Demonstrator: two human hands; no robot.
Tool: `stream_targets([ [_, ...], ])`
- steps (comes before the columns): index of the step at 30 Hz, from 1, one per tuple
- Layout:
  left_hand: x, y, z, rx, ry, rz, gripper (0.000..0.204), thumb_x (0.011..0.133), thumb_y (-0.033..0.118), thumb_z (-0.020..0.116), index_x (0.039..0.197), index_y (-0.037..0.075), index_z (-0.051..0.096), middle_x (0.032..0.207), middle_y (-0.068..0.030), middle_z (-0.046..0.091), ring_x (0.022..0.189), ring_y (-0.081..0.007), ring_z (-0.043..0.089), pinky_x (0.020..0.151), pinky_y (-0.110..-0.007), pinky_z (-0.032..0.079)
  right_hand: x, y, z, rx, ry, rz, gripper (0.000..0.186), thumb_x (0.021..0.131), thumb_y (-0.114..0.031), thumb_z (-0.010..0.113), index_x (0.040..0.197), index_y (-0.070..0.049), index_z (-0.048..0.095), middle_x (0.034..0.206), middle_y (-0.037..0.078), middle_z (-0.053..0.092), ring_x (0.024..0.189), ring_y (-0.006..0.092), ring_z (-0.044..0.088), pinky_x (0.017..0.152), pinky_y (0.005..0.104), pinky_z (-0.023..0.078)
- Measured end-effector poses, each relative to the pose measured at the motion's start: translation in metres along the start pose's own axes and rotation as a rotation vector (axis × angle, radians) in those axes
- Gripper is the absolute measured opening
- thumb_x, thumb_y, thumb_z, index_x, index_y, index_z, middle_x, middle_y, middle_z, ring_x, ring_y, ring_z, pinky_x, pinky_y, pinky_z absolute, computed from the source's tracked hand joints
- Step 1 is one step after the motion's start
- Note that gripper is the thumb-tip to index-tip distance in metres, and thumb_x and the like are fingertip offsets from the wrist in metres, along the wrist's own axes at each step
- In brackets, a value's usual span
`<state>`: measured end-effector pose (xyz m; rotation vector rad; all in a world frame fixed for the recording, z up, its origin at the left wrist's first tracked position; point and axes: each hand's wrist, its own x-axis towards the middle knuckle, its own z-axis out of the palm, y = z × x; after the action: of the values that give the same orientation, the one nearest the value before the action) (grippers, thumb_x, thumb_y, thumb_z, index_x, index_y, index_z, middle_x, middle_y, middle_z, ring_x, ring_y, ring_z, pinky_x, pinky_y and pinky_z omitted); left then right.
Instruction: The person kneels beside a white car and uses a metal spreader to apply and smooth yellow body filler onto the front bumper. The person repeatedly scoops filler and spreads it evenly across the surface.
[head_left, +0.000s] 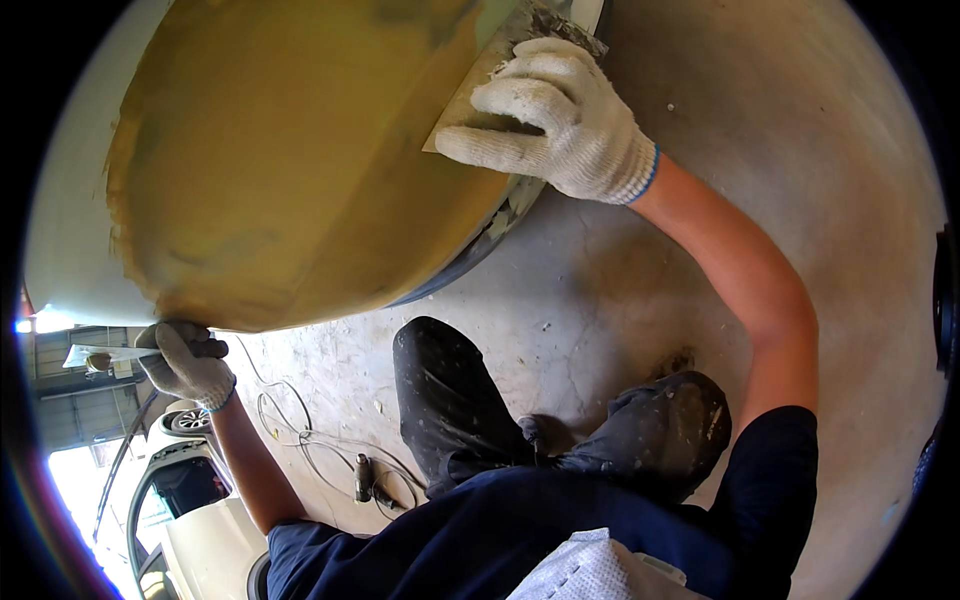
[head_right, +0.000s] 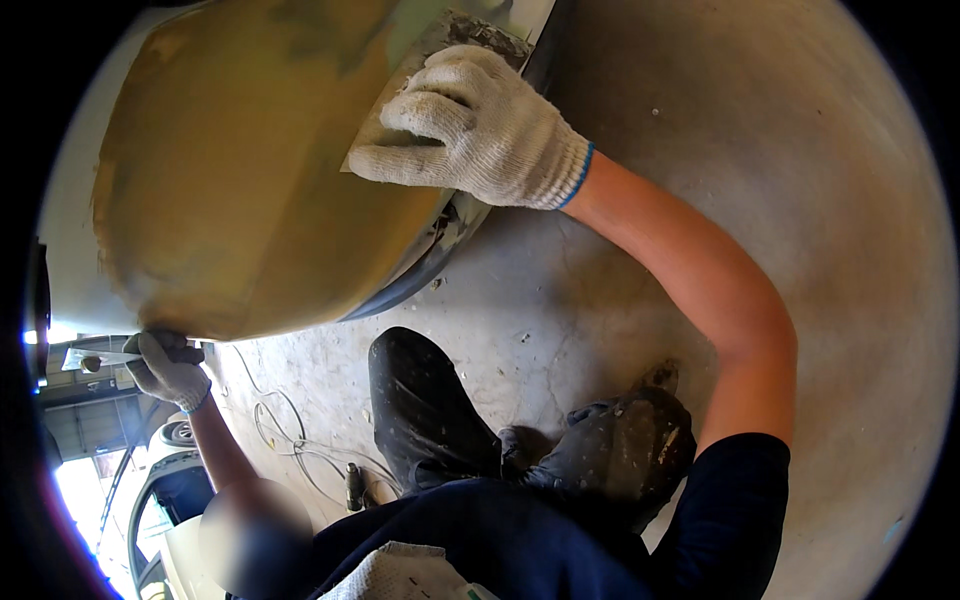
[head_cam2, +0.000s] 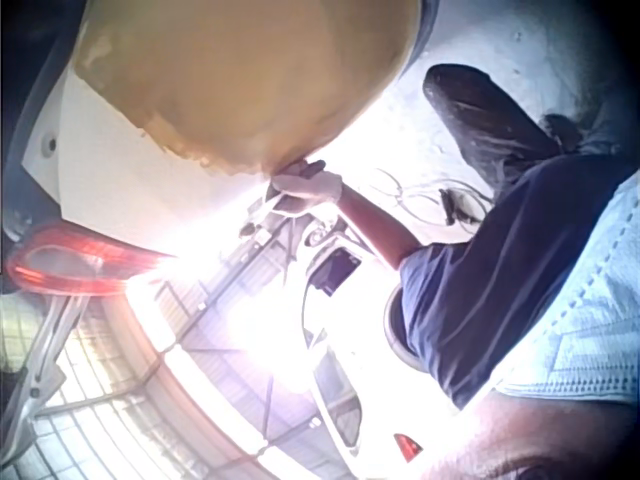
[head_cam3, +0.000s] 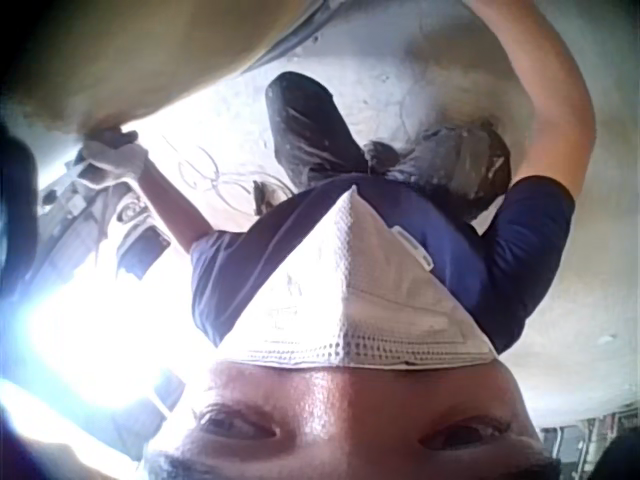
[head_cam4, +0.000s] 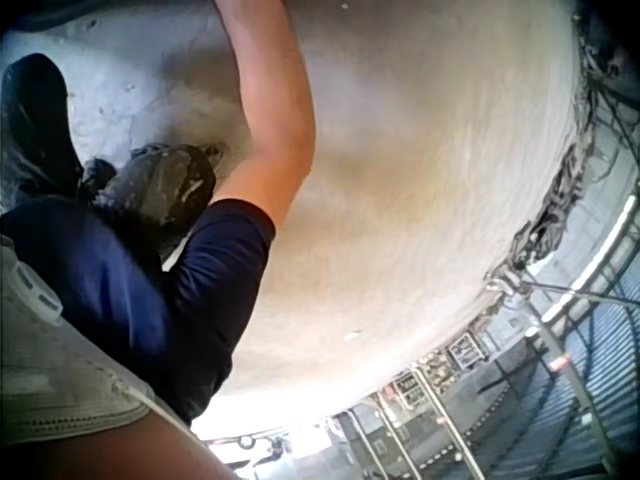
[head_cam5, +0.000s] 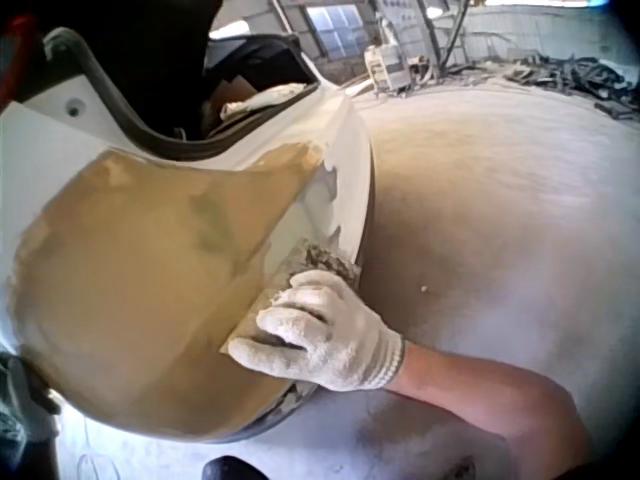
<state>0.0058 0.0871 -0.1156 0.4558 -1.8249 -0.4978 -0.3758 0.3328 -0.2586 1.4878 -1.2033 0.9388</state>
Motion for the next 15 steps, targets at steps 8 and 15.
stream_targets([
  [8, 0.003, 0.001, 0.005, 0.060, 0.014, 0.038, 0.031, 0.103, 0.025, 0.057, 0.080, 0.005, 0.054, 0.058, -0.0051, 0.054, 0.038, -0.0095, 0.044, 0.034, -0.025, 0.034, 0.018, 0.007, 0.007, -0.001, 0.044, 0.028, 0.044, 0.082, -0.022, 0.076, 0.120, -0.045, 0.076, 0.113, -0.008, 0.054, 0.110, 0.0198, 0.053, 0.098, 0.0387, 0.051],
  [15, 0.002, -0.006, 0.002, 0.066, 0.018, 0.071, 0.034, 0.104, 0.026, 0.056, 0.078, 0.004, 0.054, 0.057, -0.0052, 0.055, 0.034, -0.0090, 0.043, 0.032, -0.023, 0.031, -0.028, -0.009, 0.016, 0.011, -0.024, 0.012, 0.046, 0.077, -0.022, 0.079, 0.116, -0.046, 0.076, 0.116, -0.007, 0.051, 0.113, 0.0213, 0.048, 0.101, 0.0422, 0.050],
])
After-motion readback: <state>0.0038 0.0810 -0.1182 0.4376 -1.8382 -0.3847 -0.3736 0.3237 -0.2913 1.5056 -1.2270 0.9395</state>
